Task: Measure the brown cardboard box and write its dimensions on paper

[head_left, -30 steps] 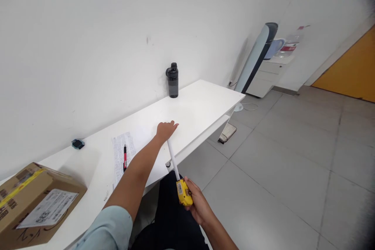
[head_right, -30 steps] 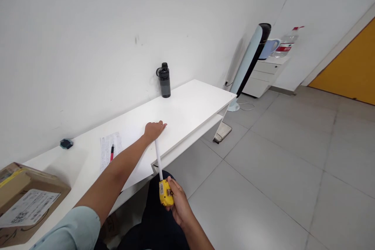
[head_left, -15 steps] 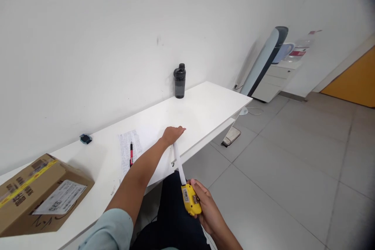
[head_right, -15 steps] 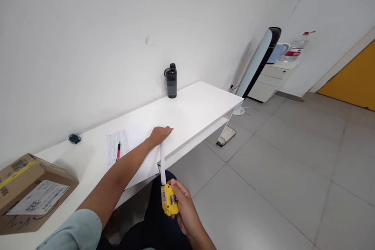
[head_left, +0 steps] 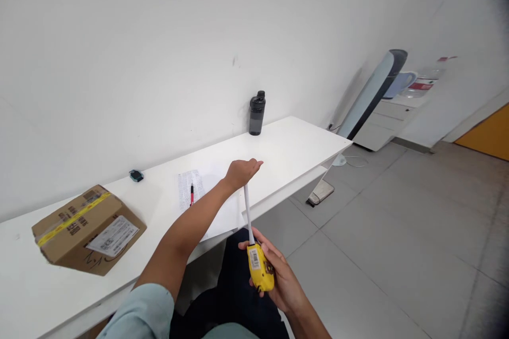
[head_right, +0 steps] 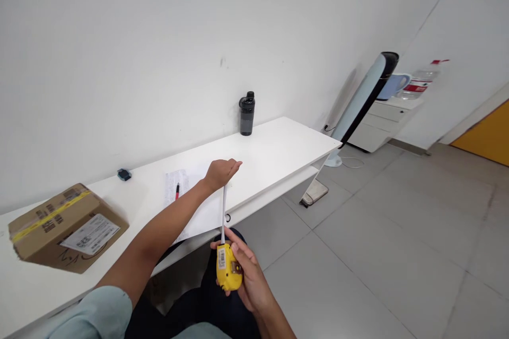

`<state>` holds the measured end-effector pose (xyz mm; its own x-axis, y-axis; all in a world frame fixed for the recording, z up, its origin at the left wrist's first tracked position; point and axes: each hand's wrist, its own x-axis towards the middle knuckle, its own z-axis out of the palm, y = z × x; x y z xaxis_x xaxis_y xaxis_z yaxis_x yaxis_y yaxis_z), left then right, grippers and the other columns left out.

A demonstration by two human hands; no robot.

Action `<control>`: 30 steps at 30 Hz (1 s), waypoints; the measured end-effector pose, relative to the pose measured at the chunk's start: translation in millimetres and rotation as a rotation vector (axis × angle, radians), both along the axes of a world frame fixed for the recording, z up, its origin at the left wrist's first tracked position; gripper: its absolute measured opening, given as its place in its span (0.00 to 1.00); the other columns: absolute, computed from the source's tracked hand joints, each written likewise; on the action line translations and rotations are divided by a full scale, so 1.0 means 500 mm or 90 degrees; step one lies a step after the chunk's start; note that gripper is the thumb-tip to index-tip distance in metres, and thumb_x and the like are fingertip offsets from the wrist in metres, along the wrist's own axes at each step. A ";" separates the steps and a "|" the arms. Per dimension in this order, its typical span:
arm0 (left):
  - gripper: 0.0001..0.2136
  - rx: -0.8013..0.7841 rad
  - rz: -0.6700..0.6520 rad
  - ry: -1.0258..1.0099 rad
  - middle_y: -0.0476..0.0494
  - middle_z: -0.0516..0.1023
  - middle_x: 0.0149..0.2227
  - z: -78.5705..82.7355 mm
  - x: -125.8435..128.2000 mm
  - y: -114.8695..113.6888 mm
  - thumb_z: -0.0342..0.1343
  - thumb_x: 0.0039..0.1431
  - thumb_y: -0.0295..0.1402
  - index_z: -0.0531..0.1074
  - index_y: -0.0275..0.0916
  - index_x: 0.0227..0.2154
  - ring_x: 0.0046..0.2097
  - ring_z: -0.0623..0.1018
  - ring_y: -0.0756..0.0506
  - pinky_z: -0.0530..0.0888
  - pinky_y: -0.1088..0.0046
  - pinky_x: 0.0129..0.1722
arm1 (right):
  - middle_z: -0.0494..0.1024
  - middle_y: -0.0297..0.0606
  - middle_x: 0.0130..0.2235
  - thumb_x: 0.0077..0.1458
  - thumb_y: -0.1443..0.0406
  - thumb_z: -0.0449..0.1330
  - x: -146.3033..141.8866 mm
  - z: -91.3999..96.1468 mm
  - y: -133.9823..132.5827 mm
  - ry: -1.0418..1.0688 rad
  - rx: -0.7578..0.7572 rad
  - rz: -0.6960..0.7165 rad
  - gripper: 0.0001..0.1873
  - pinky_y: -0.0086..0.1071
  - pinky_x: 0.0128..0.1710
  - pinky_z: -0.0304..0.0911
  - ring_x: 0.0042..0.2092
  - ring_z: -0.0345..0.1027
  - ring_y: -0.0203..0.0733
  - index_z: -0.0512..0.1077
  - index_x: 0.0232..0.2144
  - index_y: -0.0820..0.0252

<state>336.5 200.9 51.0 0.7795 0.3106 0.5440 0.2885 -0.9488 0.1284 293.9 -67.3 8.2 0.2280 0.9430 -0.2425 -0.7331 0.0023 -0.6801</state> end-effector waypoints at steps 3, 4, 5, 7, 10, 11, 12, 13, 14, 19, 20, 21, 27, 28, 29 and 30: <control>0.22 0.091 -0.032 -0.101 0.52 0.58 0.15 0.030 -0.040 -0.030 0.42 0.70 0.42 0.64 0.40 0.21 0.20 0.60 0.50 0.50 0.71 0.22 | 0.77 0.47 0.47 0.56 0.50 0.63 -0.014 0.012 -0.003 -0.028 0.016 0.004 0.35 0.27 0.16 0.65 0.23 0.69 0.33 0.65 0.61 0.56; 0.22 0.132 -0.042 -0.137 0.51 0.60 0.15 0.036 -0.057 -0.041 0.42 0.70 0.40 0.64 0.40 0.20 0.20 0.61 0.50 0.51 0.71 0.22 | 0.77 0.46 0.47 0.56 0.49 0.63 -0.020 0.016 -0.004 -0.037 0.022 0.013 0.35 0.27 0.16 0.65 0.23 0.69 0.33 0.65 0.61 0.56; 0.21 0.168 -0.047 -0.167 0.51 0.61 0.15 0.039 -0.075 -0.052 0.43 0.70 0.39 0.65 0.39 0.20 0.20 0.62 0.50 0.52 0.70 0.22 | 0.77 0.46 0.47 0.56 0.49 0.63 -0.027 0.020 -0.005 -0.045 0.028 0.023 0.35 0.28 0.16 0.65 0.23 0.69 0.34 0.64 0.62 0.56; 0.21 0.212 -0.039 -0.204 0.50 0.64 0.15 0.042 -0.112 -0.073 0.43 0.70 0.37 0.67 0.39 0.21 0.20 0.64 0.50 0.54 0.70 0.23 | 0.77 0.45 0.45 0.55 0.49 0.64 -0.043 0.026 -0.006 -0.056 0.035 0.048 0.36 0.28 0.16 0.64 0.24 0.68 0.34 0.64 0.62 0.56; 0.22 0.213 0.008 -0.224 0.49 0.68 0.16 0.037 -0.173 -0.099 0.42 0.71 0.37 0.69 0.39 0.21 0.21 0.67 0.50 0.58 0.71 0.24 | 0.79 0.44 0.41 0.53 0.49 0.65 -0.072 0.030 -0.009 -0.060 0.033 0.087 0.37 0.28 0.20 0.65 0.26 0.69 0.35 0.67 0.60 0.59; 0.22 0.200 0.032 -0.223 0.49 0.69 0.16 0.035 -0.195 -0.107 0.41 0.71 0.37 0.69 0.39 0.21 0.21 0.68 0.50 0.59 0.71 0.25 | 0.79 0.44 0.38 0.53 0.49 0.66 -0.081 0.030 -0.009 -0.056 0.031 0.102 0.36 0.27 0.22 0.66 0.28 0.70 0.36 0.68 0.59 0.61; 0.23 0.178 0.058 -0.219 0.48 0.70 0.17 0.033 -0.220 -0.116 0.40 0.71 0.38 0.70 0.39 0.21 0.21 0.69 0.50 0.60 0.71 0.26 | 0.79 0.44 0.36 0.52 0.49 0.67 -0.089 0.029 -0.010 -0.049 0.029 0.120 0.36 0.27 0.23 0.67 0.29 0.70 0.36 0.70 0.57 0.63; 0.24 0.146 0.088 -0.211 0.48 0.71 0.17 0.031 -0.247 -0.126 0.39 0.71 0.38 0.70 0.39 0.22 0.22 0.70 0.50 0.61 0.71 0.26 | 0.79 0.44 0.34 0.51 0.50 0.67 -0.097 0.025 -0.010 -0.040 0.027 0.142 0.35 0.26 0.24 0.67 0.29 0.71 0.37 0.71 0.55 0.64; 0.24 0.105 0.120 -0.198 0.48 0.71 0.17 0.030 -0.277 -0.137 0.38 0.71 0.39 0.70 0.39 0.22 0.22 0.70 0.49 0.61 0.72 0.26 | 0.79 0.44 0.32 0.50 0.50 0.68 -0.104 0.020 -0.011 -0.027 0.025 0.171 0.34 0.26 0.23 0.67 0.28 0.71 0.37 0.72 0.53 0.66; 0.24 -0.122 0.240 -0.086 0.48 0.72 0.18 0.027 -0.455 -0.229 0.37 0.70 0.43 0.70 0.40 0.24 0.23 0.72 0.48 0.64 0.72 0.27 | 0.77 0.40 0.24 0.49 0.49 0.65 -0.136 -0.028 -0.010 0.047 0.042 0.320 0.24 0.23 0.11 0.55 0.14 0.64 0.33 0.75 0.34 0.67; 0.24 -0.165 0.246 -0.079 0.48 0.72 0.19 0.023 -0.491 -0.254 0.36 0.71 0.43 0.70 0.40 0.25 0.24 0.73 0.48 0.65 0.72 0.29 | 0.76 0.40 0.23 0.50 0.49 0.64 -0.143 -0.036 -0.009 0.054 0.049 0.349 0.23 0.22 0.10 0.52 0.13 0.62 0.32 0.74 0.31 0.66; 0.24 -0.201 0.251 -0.080 0.47 0.73 0.20 0.017 -0.524 -0.280 0.35 0.71 0.43 0.71 0.40 0.26 0.25 0.74 0.48 0.66 0.72 0.30 | 0.76 0.40 0.22 0.50 0.49 0.64 -0.151 -0.042 -0.008 0.054 0.050 0.376 0.23 0.22 0.09 0.51 0.12 0.60 0.32 0.73 0.28 0.66; 0.24 -0.128 0.174 -0.051 0.42 0.75 0.22 -0.061 -0.642 -0.404 0.41 0.68 0.48 0.73 0.41 0.25 0.27 0.73 0.46 0.67 0.67 0.32 | 0.76 0.42 0.22 0.47 0.51 0.67 -0.199 -0.015 0.005 0.014 -0.003 0.462 0.20 0.25 0.19 0.59 0.20 0.68 0.37 0.75 0.28 0.65; 0.24 -0.117 0.154 -0.042 0.43 0.74 0.21 -0.073 -0.651 -0.414 0.41 0.69 0.47 0.72 0.41 0.24 0.25 0.71 0.46 0.66 0.67 0.31 | 0.76 0.42 0.22 0.46 0.52 0.67 -0.207 -0.007 0.007 0.006 -0.001 0.477 0.20 0.27 0.22 0.62 0.22 0.70 0.38 0.76 0.27 0.66; 0.23 -0.114 0.149 -0.041 0.43 0.73 0.21 -0.082 -0.660 -0.422 0.41 0.69 0.44 0.72 0.41 0.23 0.24 0.70 0.47 0.65 0.67 0.31 | 0.76 0.42 0.22 0.45 0.53 0.68 -0.213 0.001 0.009 -0.008 0.000 0.491 0.19 0.29 0.25 0.63 0.23 0.72 0.40 0.77 0.27 0.66; 0.23 -0.121 0.160 -0.046 0.43 0.73 0.21 -0.089 -0.667 -0.427 0.40 0.70 0.42 0.72 0.41 0.23 0.24 0.69 0.47 0.64 0.67 0.30 | 0.77 0.42 0.23 0.45 0.53 0.69 -0.219 0.005 0.011 -0.029 -0.003 0.502 0.19 0.30 0.28 0.64 0.25 0.73 0.41 0.77 0.27 0.66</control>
